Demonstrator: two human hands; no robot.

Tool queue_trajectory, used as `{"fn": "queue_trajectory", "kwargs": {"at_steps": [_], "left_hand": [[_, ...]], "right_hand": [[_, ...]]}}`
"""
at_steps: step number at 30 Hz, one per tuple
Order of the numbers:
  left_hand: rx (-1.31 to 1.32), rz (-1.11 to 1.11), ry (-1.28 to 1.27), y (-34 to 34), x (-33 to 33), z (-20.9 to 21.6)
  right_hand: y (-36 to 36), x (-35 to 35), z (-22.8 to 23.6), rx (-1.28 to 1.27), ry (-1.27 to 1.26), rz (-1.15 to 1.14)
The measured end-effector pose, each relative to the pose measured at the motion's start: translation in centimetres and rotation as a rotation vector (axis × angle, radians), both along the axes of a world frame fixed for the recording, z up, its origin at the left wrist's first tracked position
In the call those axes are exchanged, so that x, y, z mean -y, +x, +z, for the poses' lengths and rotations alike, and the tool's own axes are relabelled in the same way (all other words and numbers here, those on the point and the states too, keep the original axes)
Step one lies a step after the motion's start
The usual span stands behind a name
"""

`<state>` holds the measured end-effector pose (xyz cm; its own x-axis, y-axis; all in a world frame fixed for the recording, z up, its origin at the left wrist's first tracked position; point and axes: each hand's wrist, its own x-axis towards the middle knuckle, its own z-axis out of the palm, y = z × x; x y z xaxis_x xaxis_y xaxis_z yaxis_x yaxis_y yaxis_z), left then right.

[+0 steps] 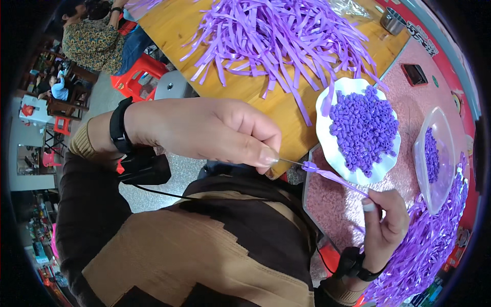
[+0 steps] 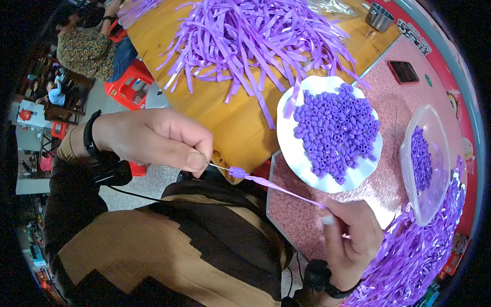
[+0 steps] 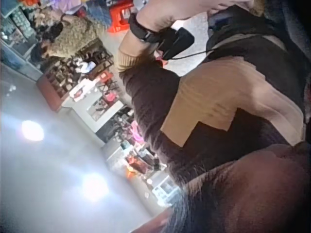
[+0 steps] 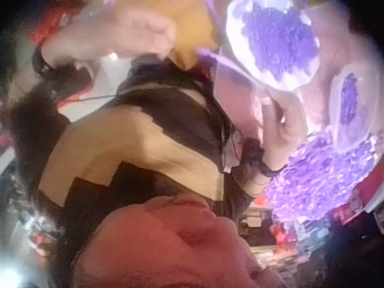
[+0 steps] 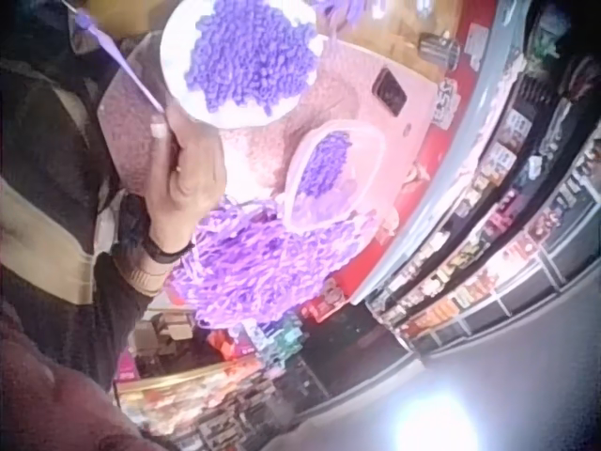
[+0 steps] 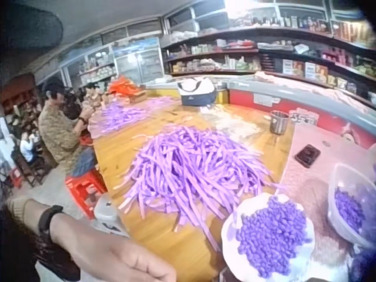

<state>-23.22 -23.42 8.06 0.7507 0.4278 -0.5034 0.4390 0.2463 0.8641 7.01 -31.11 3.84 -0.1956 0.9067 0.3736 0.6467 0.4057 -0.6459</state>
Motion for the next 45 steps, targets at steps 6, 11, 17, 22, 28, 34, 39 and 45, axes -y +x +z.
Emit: {"fn": "queue_trajectory", "kwargs": {"at_steps": [6,11,17,22,28,34,39,45], "left_hand": [[0.003,-0.073,0.064,0.8,0.3,0.4],[0.042,-0.108,0.116,1.6,0.2,0.5],[0.071,-0.183,0.170,2.2,0.6,0.7],[0.081,-0.176,0.388,2.2,1.5,0.6],[0.056,-0.266,0.230,1.8,1.3,-0.1],[-0.158,-0.026,-0.023,-2.6,-1.0,-1.6],[-0.131,-0.033,0.058,-5.8,-2.5,0.6],[-0.081,-0.001,0.407,-9.0,-3.4,-1.5]], "right_hand": [[1.1,1.5,0.4,0.208,-0.118,-0.236],[-1.0,2.1,2.0,0.195,-0.080,-0.281],[-4.5,-1.0,3.0,0.004,-0.190,0.343],[-5.7,-1.6,1.5,-0.084,-0.130,0.419],[-5.4,-1.3,0.5,-0.070,-0.198,0.501],[-0.3,-0.5,-1.0,-0.087,-0.169,0.182],[3.5,1.3,-0.9,-0.504,-0.398,-0.082],[5.4,1.6,-0.1,-0.492,-0.245,-0.546]]}}
